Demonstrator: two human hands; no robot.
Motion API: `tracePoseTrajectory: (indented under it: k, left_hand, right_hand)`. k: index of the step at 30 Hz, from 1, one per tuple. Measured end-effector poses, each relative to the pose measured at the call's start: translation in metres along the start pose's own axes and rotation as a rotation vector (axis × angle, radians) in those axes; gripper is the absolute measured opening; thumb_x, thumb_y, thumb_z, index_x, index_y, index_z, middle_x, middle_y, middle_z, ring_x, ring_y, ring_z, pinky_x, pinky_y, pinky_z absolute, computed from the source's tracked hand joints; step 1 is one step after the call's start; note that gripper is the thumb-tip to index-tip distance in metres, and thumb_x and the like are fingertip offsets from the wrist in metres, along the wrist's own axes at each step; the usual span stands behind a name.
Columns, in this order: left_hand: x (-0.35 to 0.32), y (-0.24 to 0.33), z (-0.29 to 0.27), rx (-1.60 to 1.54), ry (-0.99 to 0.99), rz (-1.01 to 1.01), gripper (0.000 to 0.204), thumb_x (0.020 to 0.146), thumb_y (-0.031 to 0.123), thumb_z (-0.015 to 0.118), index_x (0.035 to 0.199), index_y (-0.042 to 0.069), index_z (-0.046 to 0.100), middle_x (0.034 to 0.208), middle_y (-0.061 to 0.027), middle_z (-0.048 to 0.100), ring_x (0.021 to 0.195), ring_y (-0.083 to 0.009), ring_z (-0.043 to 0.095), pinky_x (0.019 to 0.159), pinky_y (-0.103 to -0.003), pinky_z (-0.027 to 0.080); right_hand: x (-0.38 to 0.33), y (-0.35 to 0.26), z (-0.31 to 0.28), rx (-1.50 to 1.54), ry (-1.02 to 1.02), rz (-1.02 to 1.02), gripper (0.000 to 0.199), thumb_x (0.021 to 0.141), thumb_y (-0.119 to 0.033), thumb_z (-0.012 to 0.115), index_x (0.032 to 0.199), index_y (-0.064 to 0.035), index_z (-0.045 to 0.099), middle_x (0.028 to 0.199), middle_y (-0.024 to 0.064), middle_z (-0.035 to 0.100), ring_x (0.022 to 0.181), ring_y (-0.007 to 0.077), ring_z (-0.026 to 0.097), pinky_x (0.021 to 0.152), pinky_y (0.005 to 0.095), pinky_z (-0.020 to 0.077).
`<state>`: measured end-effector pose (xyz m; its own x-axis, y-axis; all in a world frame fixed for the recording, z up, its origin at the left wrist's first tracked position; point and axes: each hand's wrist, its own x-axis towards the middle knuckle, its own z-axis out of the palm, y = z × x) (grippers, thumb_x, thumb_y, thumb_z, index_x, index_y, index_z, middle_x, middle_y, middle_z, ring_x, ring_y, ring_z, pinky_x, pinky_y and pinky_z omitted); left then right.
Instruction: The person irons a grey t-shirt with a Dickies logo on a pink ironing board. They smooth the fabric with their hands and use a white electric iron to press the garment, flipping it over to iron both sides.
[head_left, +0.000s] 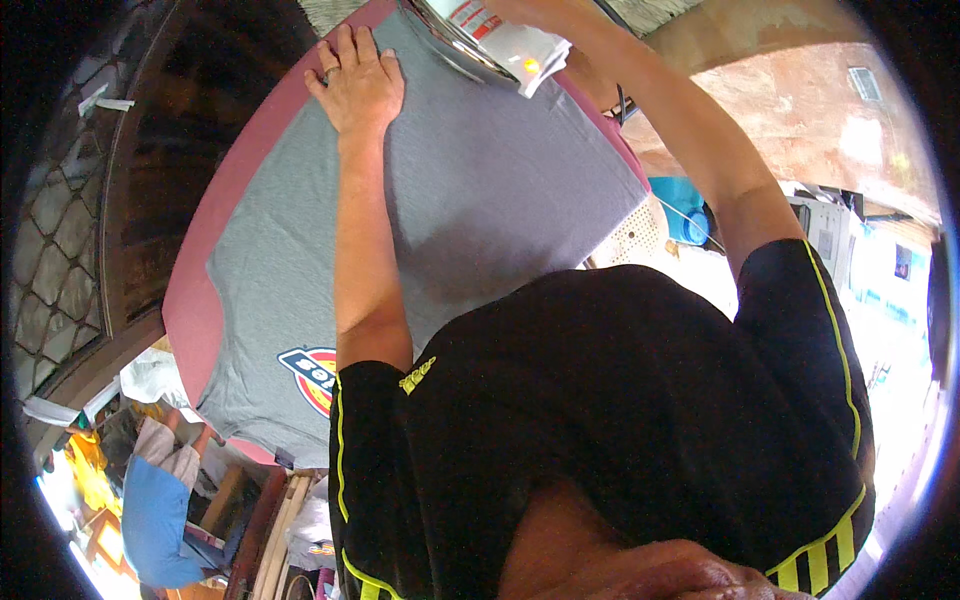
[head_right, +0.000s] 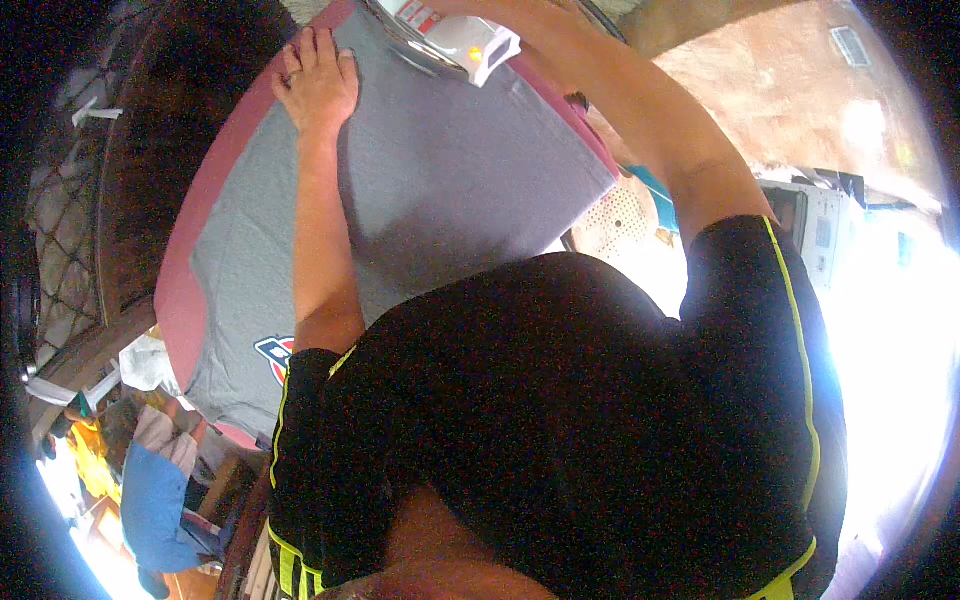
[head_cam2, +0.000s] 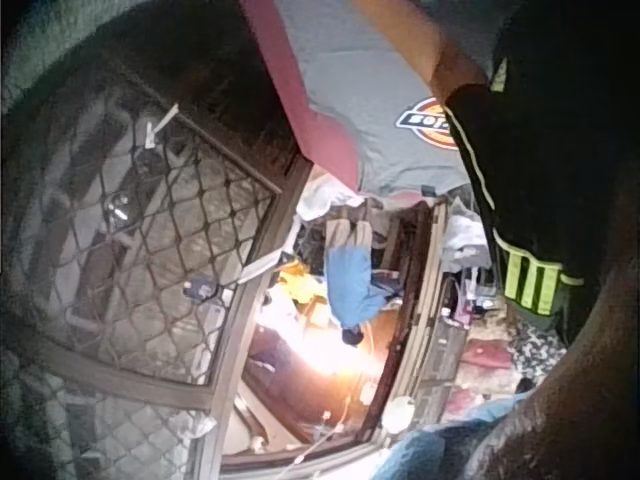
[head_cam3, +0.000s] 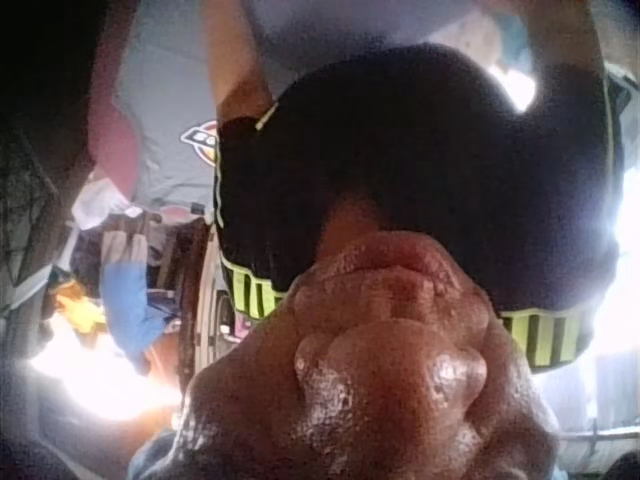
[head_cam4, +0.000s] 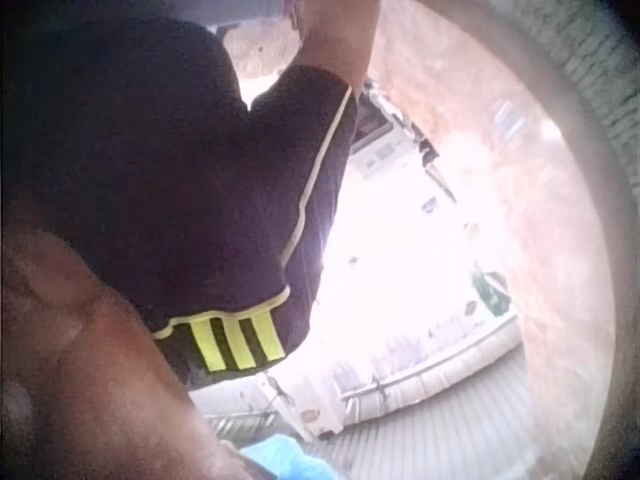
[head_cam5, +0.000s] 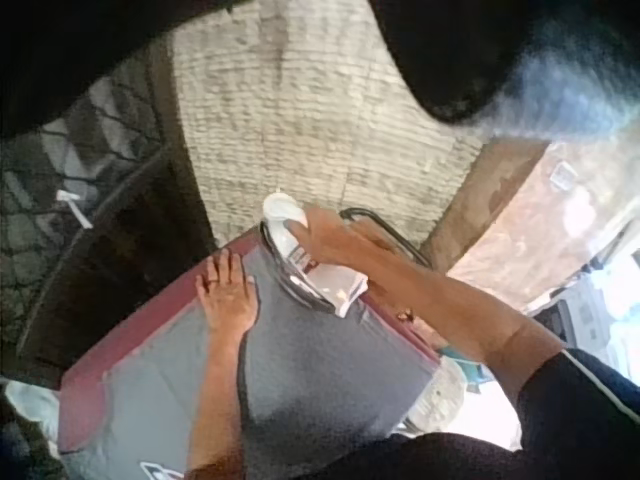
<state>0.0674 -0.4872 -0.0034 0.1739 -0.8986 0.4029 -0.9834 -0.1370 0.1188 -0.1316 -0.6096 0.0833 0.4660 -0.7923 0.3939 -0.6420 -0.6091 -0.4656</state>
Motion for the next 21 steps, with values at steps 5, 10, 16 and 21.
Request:
tracePoseTrajectory:
  k: [5,10,16,21]
  left_hand:
    - [0.007,0.012,0.01,-0.006,0.024,0.031,0.057,0.099,0.042,0.039,0.149,0.015,0.041,0.159,-0.0069,0.034,0.146,-0.0363,0.028,0.113,-0.065,0.021]
    - [0.006,-0.001,0.011,-0.014,0.027,0.03,0.057,0.099,0.042,0.037,0.15,0.015,0.04,0.159,-0.0062,0.033,0.147,-0.0357,0.028,0.113,-0.065,0.02]
    - [0.004,0.004,0.005,0.004,0.008,0.043,0.058,0.099,0.043,0.037,0.151,0.015,0.038,0.16,-0.0077,0.032,0.147,-0.0365,0.026,0.112,-0.066,0.019]
    - [0.004,0.008,0.009,-0.016,0.023,0.053,0.059,0.099,0.043,0.037,0.15,0.014,0.038,0.16,-0.0084,0.031,0.147,-0.0382,0.026,0.111,-0.068,0.019]
  right_hand:
    - [-0.009,-0.014,-0.044,0.031,-0.26,0.165,0.04,0.094,-0.034,0.057,0.1,0.005,0.066,0.089,0.0298,0.068,0.089,0.0428,0.067,0.08,0.049,0.0514]
    - [-0.114,-0.031,-0.086,-0.039,-0.108,-0.01,0.038,0.095,-0.03,0.058,0.109,0.005,0.062,0.083,0.0264,0.067,0.082,0.0373,0.069,0.073,0.0436,0.0529]
    - [-0.247,-0.045,-0.151,0.063,-0.332,0.369,0.037,0.097,-0.033,0.059,0.112,0.0013,0.057,0.082,0.0272,0.066,0.079,0.041,0.068,0.074,0.0473,0.0508]
    - [-0.244,-0.038,-0.143,0.08,-0.204,0.333,0.038,0.096,-0.033,0.062,0.116,-0.0012,0.057,0.088,0.0272,0.066,0.081,0.0403,0.067,0.075,0.0468,0.0511]
